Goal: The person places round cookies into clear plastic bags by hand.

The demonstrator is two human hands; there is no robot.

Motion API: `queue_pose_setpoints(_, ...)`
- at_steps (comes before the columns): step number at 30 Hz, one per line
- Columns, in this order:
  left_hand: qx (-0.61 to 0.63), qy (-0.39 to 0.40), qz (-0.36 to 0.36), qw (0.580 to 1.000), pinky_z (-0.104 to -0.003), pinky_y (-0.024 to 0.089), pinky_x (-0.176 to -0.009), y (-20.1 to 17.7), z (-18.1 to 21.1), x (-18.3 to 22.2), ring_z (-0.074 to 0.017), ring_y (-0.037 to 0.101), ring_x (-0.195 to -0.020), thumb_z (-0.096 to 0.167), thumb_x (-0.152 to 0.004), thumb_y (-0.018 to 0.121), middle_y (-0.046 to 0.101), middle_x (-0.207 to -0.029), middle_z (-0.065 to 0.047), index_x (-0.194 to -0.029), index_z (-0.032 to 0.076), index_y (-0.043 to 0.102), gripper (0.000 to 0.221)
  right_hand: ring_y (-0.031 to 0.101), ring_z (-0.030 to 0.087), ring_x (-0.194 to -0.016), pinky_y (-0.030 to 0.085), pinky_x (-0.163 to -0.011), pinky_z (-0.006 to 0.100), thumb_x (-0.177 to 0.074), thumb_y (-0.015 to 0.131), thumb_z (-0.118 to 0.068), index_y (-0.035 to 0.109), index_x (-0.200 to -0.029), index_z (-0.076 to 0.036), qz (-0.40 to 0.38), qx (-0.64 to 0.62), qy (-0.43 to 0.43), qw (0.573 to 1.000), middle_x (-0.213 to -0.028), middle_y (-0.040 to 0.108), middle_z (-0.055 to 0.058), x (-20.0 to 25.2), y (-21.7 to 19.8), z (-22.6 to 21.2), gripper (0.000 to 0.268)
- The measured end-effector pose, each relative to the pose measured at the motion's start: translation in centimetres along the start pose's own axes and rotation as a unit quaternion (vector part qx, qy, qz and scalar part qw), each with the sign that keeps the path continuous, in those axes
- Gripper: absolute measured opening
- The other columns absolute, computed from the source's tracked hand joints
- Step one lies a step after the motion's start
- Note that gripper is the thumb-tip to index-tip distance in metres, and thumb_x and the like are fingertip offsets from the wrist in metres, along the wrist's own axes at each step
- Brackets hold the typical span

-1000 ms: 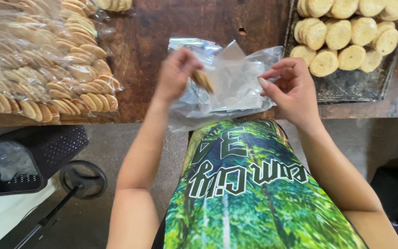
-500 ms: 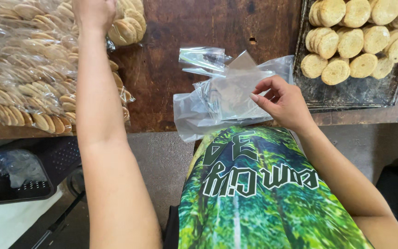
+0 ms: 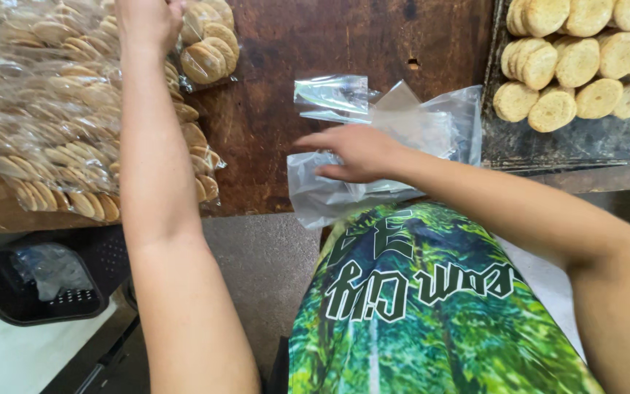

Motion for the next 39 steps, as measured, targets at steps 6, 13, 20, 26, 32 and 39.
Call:
queue_pose_setpoints(6, 0.103, -0.024, -0.032, 0.994, -0.043, 0.055, -0.073, -2.8, 2.8, -0.6, -0.0317, 0.071, -0.081, 0.011, -0.088, 0.08, 0.072, -0.088, -0.016, -0.096, 0.007, 0.076, 0.01, 0.053, 0.038, -0.122, 0.049, -0.098, 0.049, -0.083, 0.076, -0.03, 0.039, -0.153, -0.019, 0.038, 0.085, 0.011, 0.996, -0.135, 0.057, 0.016, -15.2, 1.5, -2.4, 0.08)
queue_pose_setpoints(13, 0.136, 0.025, -0.013, 0.99, -0.045, 0.051, -0.079, -8.6, 6.7, 0.9, -0.0343, 0.064, -0.091, -0.001, -0.09, 0.077, 0.061, -0.097, -0.015, -0.107, 0.006, 0.075, 0.019, 0.049, 0.036, -0.126, 0.052, -0.093, 0.049, -0.086, 0.074, -0.027, 0.04, -0.152, -0.013, 0.058, 0.178, 0.081, 0.979, -0.137, 0.053, 0.013, -23.6, 0.2, -0.7, 0.076)
queue_pose_setpoints(20, 0.089, 0.007, 0.005, 0.996, -0.045, 0.05, -0.082, -8.3, 4.6, 1.0, -0.033, 0.063, -0.094, -0.004, -0.088, 0.074, 0.062, -0.099, -0.013, -0.116, 0.007, 0.073, 0.03, 0.056, 0.037, -0.12, 0.052, -0.093, 0.049, -0.086, 0.076, -0.032, 0.045, -0.142, -0.009, 0.058, 0.15, 0.059, 0.985, -0.128, 0.06, 0.017, -23.8, -0.8, -1.1, 0.068)
queue_pose_setpoints(26, 0.082, -0.011, 0.014, 0.997, -0.045, 0.05, -0.087, -8.2, 3.9, 1.7, -0.0308, 0.064, -0.098, 0.001, -0.091, 0.076, 0.064, -0.099, -0.01, -0.121, 0.008, 0.069, 0.032, 0.067, 0.036, -0.105, 0.054, -0.088, 0.046, -0.094, 0.069, -0.034, 0.061, -0.131, -0.008, 0.073, 0.017, -0.02, 0.997, -0.12, 0.069, 0.015, -8.4, -0.9, -1.0, 0.046)
queue_pose_setpoints(32, -0.075, 0.086, 0.198, 0.973, -0.045, 0.048, -0.093, -14.6, 10.4, 3.7, -0.0334, 0.057, -0.105, 0.005, -0.076, 0.074, 0.06, -0.109, -0.015, -0.113, 0.005, 0.061, 0.04, 0.07, 0.023, -0.075, 0.056, -0.067, 0.037, -0.089, 0.071, -0.031, 0.07, -0.12, -0.014, 0.069, 0.001, 0.15, 0.986, -0.096, 0.075, 0.006, 11.8, -1.3, 3.7, 0.037)
queue_pose_setpoints(39, 0.203, -0.258, -0.051, 0.943, -0.04, 0.054, -0.09, -1.6, 15.8, 9.3, -0.0262, 0.069, -0.097, 0.028, -0.086, 0.075, 0.072, -0.099, -0.011, -0.108, 0.008, 0.069, 0.03, 0.067, 0.012, -0.073, 0.053, -0.066, 0.027, -0.094, 0.071, -0.021, 0.069, -0.125, -0.009, 0.268, -0.158, 0.311, 0.898, -0.092, 0.073, 0.006, 23.7, -0.6, 11.5, 0.033)
Point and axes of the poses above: each hand's wrist, its own x-axis away from the middle knuckle, its own y-axis out of the palm, z = x × y, the point moved 9 cm from there along -x, towards the middle knuckle
